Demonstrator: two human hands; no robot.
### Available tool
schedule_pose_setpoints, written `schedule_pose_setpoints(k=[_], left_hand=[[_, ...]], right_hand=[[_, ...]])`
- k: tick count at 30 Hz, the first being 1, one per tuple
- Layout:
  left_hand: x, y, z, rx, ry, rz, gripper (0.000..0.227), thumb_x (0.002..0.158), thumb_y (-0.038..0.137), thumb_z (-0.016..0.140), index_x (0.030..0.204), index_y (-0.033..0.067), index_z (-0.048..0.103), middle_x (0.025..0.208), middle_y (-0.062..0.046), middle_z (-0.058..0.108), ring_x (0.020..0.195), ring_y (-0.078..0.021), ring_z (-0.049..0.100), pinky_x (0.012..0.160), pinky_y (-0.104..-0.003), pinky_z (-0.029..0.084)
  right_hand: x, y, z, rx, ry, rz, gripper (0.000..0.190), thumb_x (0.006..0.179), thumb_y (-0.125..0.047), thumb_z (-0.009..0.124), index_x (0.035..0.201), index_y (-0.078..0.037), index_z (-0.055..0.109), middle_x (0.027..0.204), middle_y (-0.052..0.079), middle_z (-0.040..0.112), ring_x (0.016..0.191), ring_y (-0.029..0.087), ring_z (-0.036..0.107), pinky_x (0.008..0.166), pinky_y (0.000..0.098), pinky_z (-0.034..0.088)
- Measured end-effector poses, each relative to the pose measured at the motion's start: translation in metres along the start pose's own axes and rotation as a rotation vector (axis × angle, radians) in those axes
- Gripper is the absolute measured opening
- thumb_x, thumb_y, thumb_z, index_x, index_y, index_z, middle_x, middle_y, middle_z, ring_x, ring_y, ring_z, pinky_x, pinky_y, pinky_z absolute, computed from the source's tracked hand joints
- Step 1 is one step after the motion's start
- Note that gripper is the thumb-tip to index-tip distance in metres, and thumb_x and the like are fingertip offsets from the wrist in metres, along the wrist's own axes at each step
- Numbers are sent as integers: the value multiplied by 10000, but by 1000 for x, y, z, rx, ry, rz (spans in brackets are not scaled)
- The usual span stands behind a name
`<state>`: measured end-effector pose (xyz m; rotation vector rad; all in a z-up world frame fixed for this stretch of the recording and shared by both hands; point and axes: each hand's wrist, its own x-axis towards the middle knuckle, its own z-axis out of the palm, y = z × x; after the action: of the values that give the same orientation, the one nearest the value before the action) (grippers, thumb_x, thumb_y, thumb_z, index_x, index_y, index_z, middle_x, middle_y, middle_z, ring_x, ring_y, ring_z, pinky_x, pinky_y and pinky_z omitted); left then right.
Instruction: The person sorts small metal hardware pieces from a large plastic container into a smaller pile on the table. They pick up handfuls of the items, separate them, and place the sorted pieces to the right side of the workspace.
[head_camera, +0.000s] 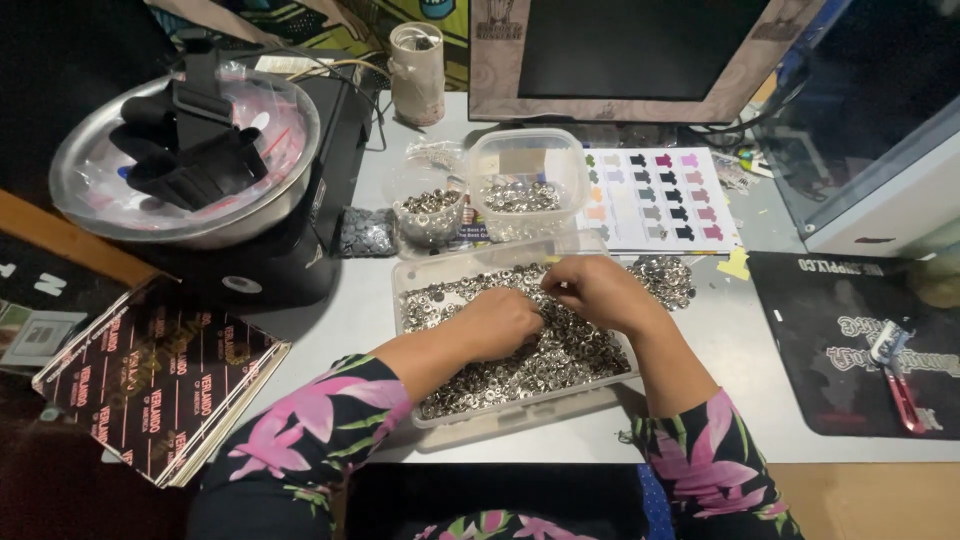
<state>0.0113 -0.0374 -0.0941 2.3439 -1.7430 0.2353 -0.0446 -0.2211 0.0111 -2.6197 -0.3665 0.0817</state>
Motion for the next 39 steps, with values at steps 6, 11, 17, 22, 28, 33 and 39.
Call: schedule_pose_setpoints(k=[6,11,17,22,28,33,39], left_hand=[[4,7,-68,-817,221,-503,113,931,194,688,1007,146,758,830,-73,785,837,-231,765,774,-353,582],[0,-4,-80,-1153,340,-559,182,886,102,726,1058,56,766,832,-107,784,738,-147,736,686,-270,601],[-5,1,-92,-1206,333,-551,247,885,18,686,1118,-7,763,884,-157,784,745,-150,731,657,-255,620],[-10,27,-118,-1175,289,-525,393,866,-28,666,1249,41,726,920,-173,792,714,-148,730,644,-262,628],[-4,15,-91,-1074,244,-460,388,885,25,664,1262,97,725,1001,-124,799,877,-163,761,767,-285,619],[-9,11,-87,-1015,236,-496,324,893,68,670,1191,150,767,1030,-72,803,952,-177,762,831,-296,609],[-9,12,-84,-1035,271,-549,307,849,82,649,1110,150,795,863,-53,807,869,-124,752,819,-289,595]], right_hand=[[-2,21,9,704,199,85,207,828,-2,698,1012,-50,781,710,127,756,677,196,727,696,337,612],[-9,9,1,816,258,16,212,811,61,693,1000,28,782,704,165,741,655,204,722,661,351,621],[-11,4,3,858,232,-90,168,791,77,744,953,59,781,684,188,749,634,218,725,644,346,612],[-10,3,11,752,178,-126,142,756,65,796,895,35,801,711,191,769,628,231,724,645,362,618],[-10,-10,3,685,138,-136,116,747,34,810,859,2,803,660,104,739,617,151,674,601,310,586],[-7,5,13,629,199,-108,120,754,25,809,872,4,796,629,106,720,587,156,650,567,306,571],[-10,-11,11,446,302,-212,145,774,3,794,915,-30,800,719,149,762,616,236,715,579,347,596]])
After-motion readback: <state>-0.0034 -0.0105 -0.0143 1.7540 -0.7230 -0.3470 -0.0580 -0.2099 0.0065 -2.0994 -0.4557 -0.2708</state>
